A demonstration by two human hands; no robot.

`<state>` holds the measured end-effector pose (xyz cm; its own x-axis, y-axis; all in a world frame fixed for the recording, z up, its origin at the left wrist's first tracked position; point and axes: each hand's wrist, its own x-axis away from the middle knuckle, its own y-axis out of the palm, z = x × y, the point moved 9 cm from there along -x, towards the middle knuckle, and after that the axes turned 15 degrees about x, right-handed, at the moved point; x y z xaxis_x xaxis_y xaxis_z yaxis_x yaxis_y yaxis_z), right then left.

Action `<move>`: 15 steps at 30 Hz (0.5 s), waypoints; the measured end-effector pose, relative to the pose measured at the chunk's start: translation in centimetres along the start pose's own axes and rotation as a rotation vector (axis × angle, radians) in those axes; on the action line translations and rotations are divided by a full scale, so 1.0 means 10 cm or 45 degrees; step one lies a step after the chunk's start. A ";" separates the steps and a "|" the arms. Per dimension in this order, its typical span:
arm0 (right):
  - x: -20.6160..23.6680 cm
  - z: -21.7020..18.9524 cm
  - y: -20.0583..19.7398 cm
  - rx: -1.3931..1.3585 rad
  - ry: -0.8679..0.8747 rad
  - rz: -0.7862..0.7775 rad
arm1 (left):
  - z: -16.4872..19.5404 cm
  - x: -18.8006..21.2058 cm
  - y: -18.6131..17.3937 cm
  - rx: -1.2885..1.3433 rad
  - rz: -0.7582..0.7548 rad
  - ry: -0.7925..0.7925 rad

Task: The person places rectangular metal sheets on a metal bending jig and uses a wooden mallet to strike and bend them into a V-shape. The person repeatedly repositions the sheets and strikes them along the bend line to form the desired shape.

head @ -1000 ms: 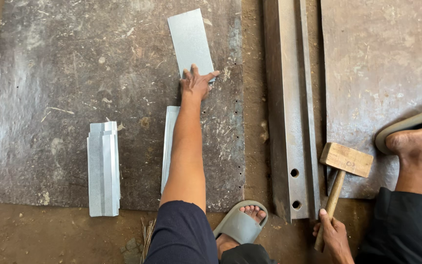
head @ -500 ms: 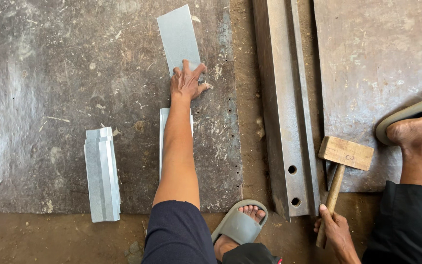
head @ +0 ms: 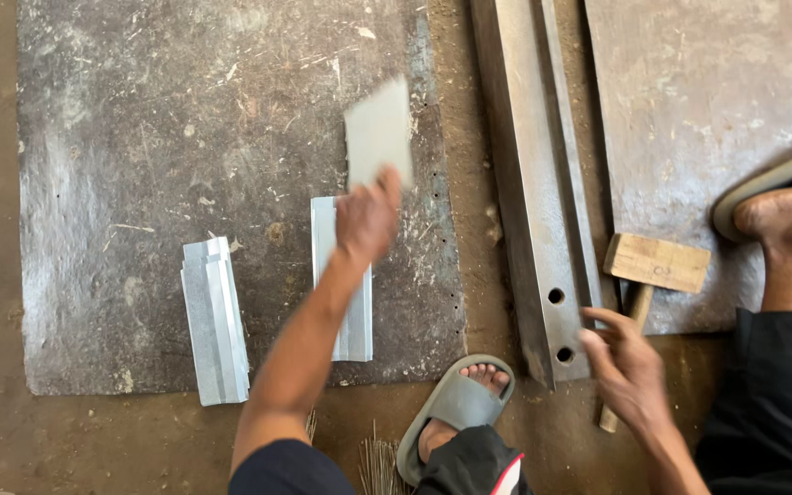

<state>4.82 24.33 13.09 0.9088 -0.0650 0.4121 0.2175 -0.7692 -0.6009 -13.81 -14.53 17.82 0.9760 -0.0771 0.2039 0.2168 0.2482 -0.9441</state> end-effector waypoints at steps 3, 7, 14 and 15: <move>-0.08 -0.50 0.71 -0.643 -0.122 -0.476 | 1.04 1.09 0.17 0.160 0.182 0.500; -0.25 -0.23 1.44 -0.851 0.433 -0.655 | 1.58 1.82 0.70 0.280 -0.156 0.406; -0.18 -0.36 1.35 -0.306 -0.028 -0.626 | 0.88 1.96 0.46 1.244 0.392 0.168; -0.12 -0.46 1.22 -0.330 -0.116 -0.585 | 0.56 1.87 0.52 1.348 0.490 -0.138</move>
<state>4.72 12.14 8.36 0.7705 0.3621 0.5246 0.5155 -0.8380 -0.1787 5.69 -9.27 18.18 0.9675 0.2522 0.0174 -0.2388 0.9342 -0.2649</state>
